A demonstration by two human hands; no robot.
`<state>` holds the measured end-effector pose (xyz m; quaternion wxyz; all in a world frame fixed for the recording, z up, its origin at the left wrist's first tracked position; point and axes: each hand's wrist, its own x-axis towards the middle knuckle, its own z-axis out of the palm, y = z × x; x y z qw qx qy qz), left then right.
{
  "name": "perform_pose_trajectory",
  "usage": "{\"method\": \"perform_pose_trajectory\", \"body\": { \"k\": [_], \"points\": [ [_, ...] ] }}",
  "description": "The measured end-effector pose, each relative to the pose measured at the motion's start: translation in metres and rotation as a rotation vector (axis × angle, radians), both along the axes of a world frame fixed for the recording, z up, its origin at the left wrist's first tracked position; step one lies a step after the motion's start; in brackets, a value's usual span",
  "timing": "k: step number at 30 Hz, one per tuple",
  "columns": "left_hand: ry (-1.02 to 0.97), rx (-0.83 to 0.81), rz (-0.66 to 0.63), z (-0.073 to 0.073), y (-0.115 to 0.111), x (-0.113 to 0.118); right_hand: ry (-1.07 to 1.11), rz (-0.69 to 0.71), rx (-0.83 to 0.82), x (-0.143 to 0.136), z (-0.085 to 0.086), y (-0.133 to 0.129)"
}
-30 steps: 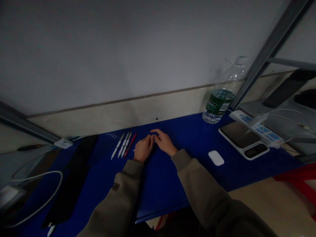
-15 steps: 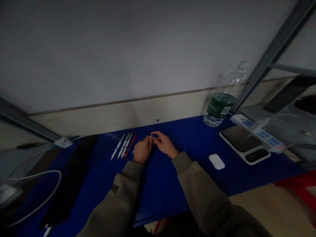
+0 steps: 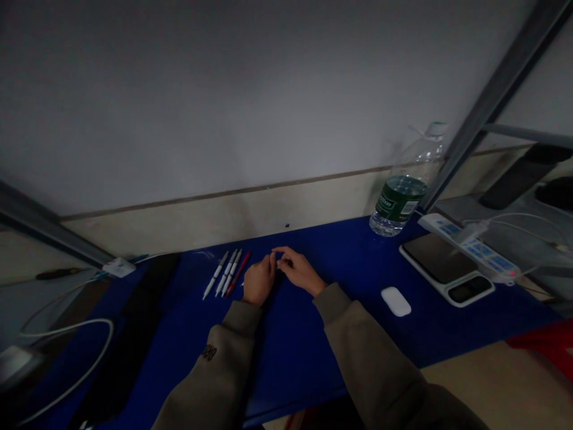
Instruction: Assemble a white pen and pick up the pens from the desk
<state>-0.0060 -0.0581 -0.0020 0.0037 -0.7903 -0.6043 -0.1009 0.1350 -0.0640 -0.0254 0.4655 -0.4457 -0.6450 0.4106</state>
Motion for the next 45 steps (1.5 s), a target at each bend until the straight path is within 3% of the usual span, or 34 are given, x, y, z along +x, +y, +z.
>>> {"method": "perform_pose_trajectory", "body": {
  "k": [6, 13, 19, 26, 34, 39, 45],
  "points": [
    [0.001, 0.005, -0.009, -0.003, 0.004, -0.005, 0.020, 0.057, 0.035, 0.000, 0.004, -0.003],
    [0.003, 0.021, -0.057, -0.003, 0.001, -0.003, 0.050, 0.005, -0.065, -0.003, 0.002, -0.002],
    [0.002, 0.020, -0.057, -0.002, 0.002, -0.006, 0.013, 0.037, 0.042, -0.004, 0.005, -0.002],
    [0.003, 0.008, -0.113, -0.003, 0.000, -0.005, 0.013, -0.005, -0.057, -0.008, 0.001, -0.002],
    [-0.046, -0.026, -0.054, 0.001, 0.000, -0.008, 0.032, 0.044, -0.003, -0.006, 0.009, -0.004],
    [-0.052, -0.049, -0.047, 0.001, 0.000, -0.009, 0.056, 0.043, -0.052, -0.009, 0.010, -0.005],
    [-0.011, 0.040, -0.115, -0.003, -0.001, -0.011, 0.169, 0.047, -0.112, -0.009, 0.007, -0.002]
  ]
}}
